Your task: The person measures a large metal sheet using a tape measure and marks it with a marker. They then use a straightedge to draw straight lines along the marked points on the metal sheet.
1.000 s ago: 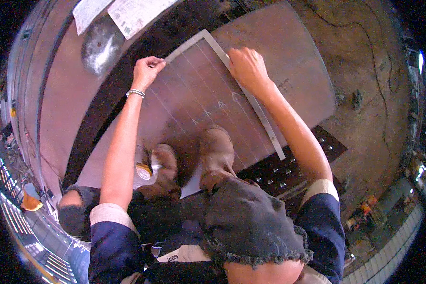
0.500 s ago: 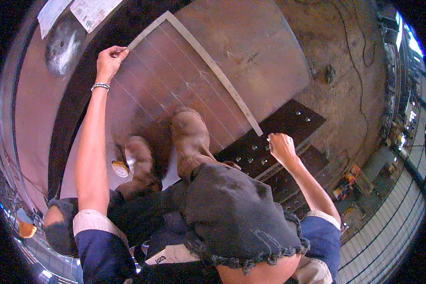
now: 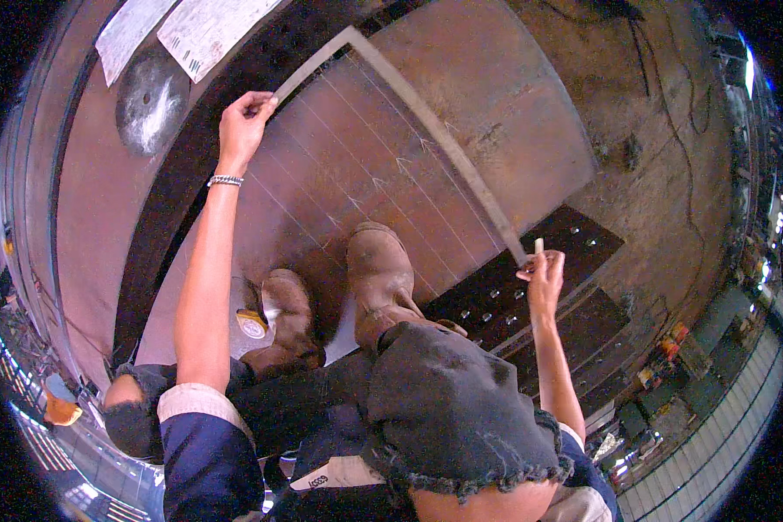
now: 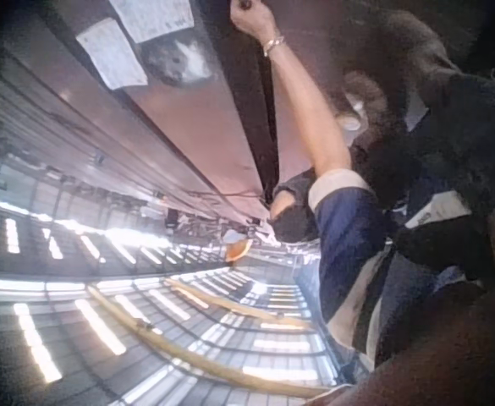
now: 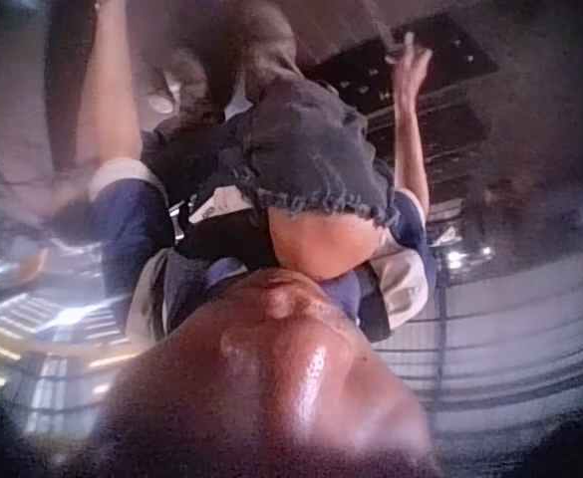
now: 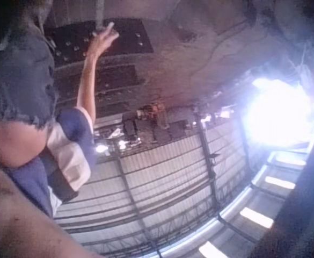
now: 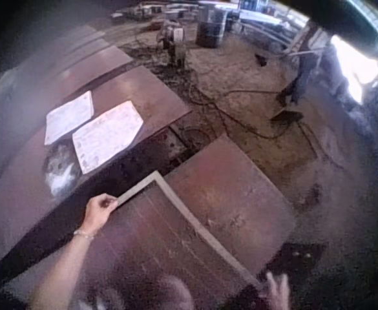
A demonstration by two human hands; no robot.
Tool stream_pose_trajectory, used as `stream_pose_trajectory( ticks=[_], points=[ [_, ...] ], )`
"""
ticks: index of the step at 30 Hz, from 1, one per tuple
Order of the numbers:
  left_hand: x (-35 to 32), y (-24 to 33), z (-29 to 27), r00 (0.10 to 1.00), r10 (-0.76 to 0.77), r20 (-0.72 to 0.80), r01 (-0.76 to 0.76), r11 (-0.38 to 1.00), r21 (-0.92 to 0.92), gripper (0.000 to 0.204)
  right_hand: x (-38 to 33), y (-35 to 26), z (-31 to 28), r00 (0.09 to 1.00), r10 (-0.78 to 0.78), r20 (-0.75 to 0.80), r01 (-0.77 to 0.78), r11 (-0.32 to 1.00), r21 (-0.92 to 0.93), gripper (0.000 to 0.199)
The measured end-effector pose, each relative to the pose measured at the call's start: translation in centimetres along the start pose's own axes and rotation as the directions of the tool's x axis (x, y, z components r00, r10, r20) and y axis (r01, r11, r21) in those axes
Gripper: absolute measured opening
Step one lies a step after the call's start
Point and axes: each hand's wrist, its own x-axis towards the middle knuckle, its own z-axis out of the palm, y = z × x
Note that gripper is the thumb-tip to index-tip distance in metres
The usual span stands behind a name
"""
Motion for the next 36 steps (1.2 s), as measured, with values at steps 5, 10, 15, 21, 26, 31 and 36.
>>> stream_pose_trajectory(
  ticks=[5, 10, 15, 21, 26, 31, 36],
  points=[
    [1.7, 2.9, 1.4, 0.999, 0.022, 0.05, -0.02, 0.998, -0.052, 0.031, 2.6, -2.0, -1.1, 0.997, -0.042, -0.068, 0.035, 0.995, -0.096, 0.017],
    [1.8, 1.5, 2.8, 0.997, 0.043, 0.06, -0.043, 0.999, 0.005, 0.031, 3.6, 0.4, -0.5, 0.997, -0.064, -0.036, 0.059, 0.992, -0.107, 0.011],
    [1.7, 0.8, 2.2, 0.994, -0.001, 0.106, 0.006, 0.999, -0.045, 0.031, 3.5, 0.9, 0.1, 0.998, -0.048, -0.035, 0.042, 0.989, -0.14, 0.01],
    [2.2, 0.3, 1.6, 0.985, -0.015, 0.171, 0.021, 0.999, -0.032, 0.031, 3.0, 1.2, 0.2, 0.998, -0.043, -0.042, 0.037, 0.99, -0.137, 0.008],
    [2.1, -0.1, 0.9, 0.98, -0.052, 0.191, 0.064, 0.996, -0.058, 0.033, 2.6, 0.9, 0.4, 0.998, -0.049, -0.041, 0.039, 0.976, -0.213, 0.011],
    [1.5, 1.4, 0.6, 0.967, -0.145, 0.21, 0.151, 0.988, -0.012, 0.034, 2.1, 1.0, 0.5, 0.997, -0.068, -0.041, 0.057, 0.973, -0.225, 0.01],
    [1.7, 2.2, 0.4, 0.954, -0.171, 0.245, 0.168, 0.985, 0.034, 0.037, 2.2, 1.1, 0.4, 0.996, -0.07, -0.052, 0.057, 0.973, -0.226, 0.01]
  ],
)
